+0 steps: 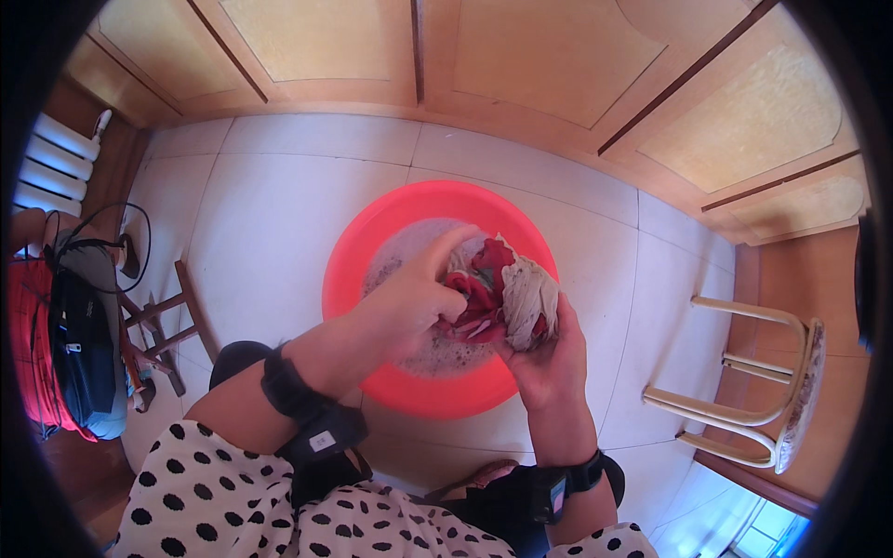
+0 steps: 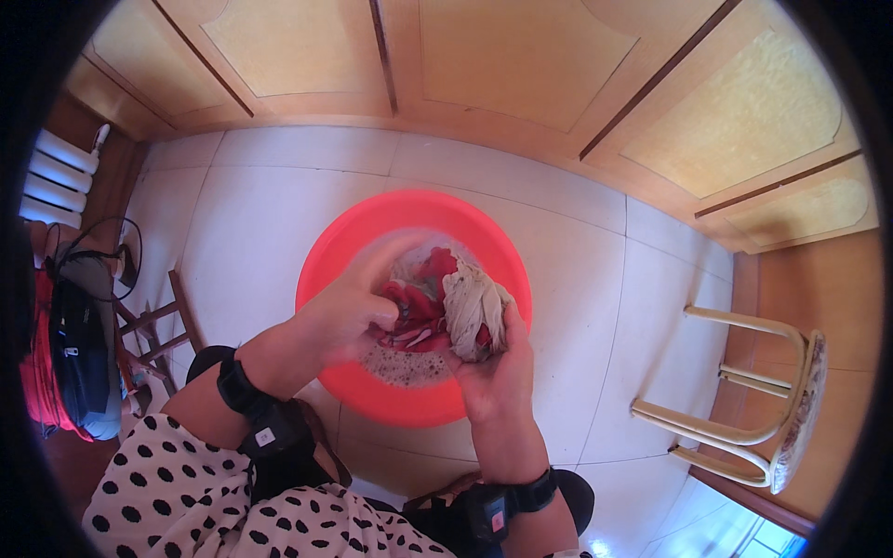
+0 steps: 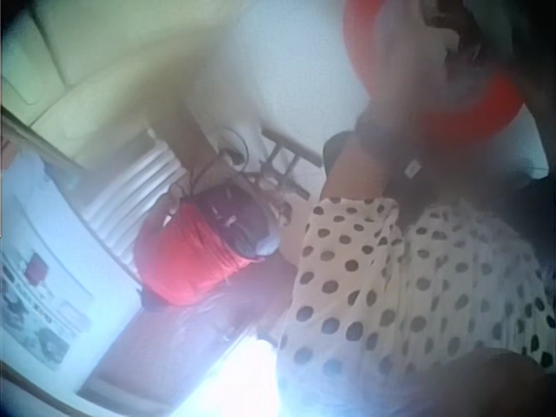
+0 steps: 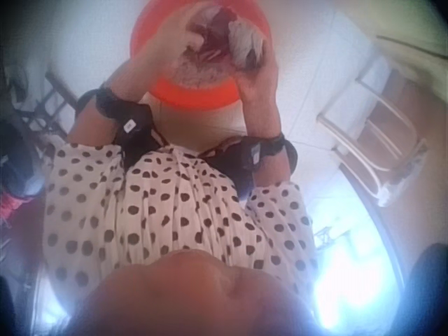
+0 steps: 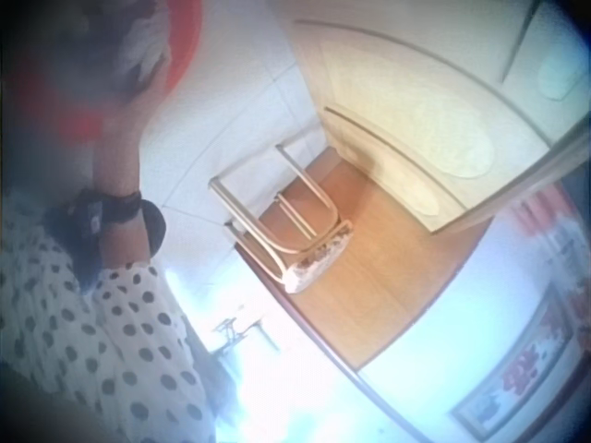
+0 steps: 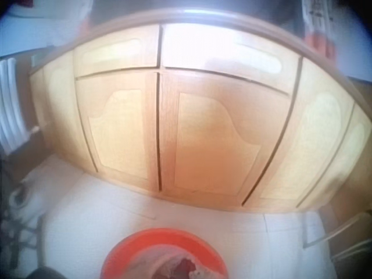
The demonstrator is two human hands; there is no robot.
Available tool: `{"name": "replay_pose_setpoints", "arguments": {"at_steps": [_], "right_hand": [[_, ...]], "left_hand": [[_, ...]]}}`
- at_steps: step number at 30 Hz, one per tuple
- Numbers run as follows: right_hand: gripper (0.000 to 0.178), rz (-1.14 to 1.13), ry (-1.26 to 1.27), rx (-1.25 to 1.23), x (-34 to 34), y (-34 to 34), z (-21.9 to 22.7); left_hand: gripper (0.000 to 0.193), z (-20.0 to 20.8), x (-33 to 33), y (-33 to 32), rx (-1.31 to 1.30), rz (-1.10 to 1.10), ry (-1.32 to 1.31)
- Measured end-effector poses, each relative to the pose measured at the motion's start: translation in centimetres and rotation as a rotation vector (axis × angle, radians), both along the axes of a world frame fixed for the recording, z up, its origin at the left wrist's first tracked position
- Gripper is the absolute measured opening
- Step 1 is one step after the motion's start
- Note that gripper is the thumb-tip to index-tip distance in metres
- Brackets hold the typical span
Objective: The person wipes a wooden door and its frame with a cloth before hand-washing the cloth in a bucket of soapy water.
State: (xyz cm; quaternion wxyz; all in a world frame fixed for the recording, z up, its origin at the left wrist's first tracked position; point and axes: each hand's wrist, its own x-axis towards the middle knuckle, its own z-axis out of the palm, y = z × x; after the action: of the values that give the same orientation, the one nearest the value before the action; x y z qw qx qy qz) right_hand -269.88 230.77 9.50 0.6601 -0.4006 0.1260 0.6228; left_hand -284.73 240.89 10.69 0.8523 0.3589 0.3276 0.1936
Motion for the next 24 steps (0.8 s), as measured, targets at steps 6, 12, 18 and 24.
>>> {"name": "replay_pose_setpoints", "arguments": {"at_steps": [6, 12, 18, 24], "right_hand": [[0.043, 0.120, -0.157, -0.049, -0.5, -0.7, 1.3], [0.079, 0.305, -0.867, 0.011, -2.9, -4.0, 2.4], [0.067, 0.354, -0.768, -0.213, -6.9, -7.0, 4.4], [0.068, 0.325, -0.749, -0.243, -8.6, -7.5, 6.8]], "left_hand": [[0.056, -0.8, -0.3, -0.4, -0.273, 0.058, 0.078], [0.048, 3.3, -2.0, -1.5, -0.030, -0.003, 0.352], [0.050, 8.0, -4.7, -5.0, 0.077, -0.220, 0.390], [0.056, 8.3, -6.5, -7.7, 0.115, 0.010, 0.082]]}}
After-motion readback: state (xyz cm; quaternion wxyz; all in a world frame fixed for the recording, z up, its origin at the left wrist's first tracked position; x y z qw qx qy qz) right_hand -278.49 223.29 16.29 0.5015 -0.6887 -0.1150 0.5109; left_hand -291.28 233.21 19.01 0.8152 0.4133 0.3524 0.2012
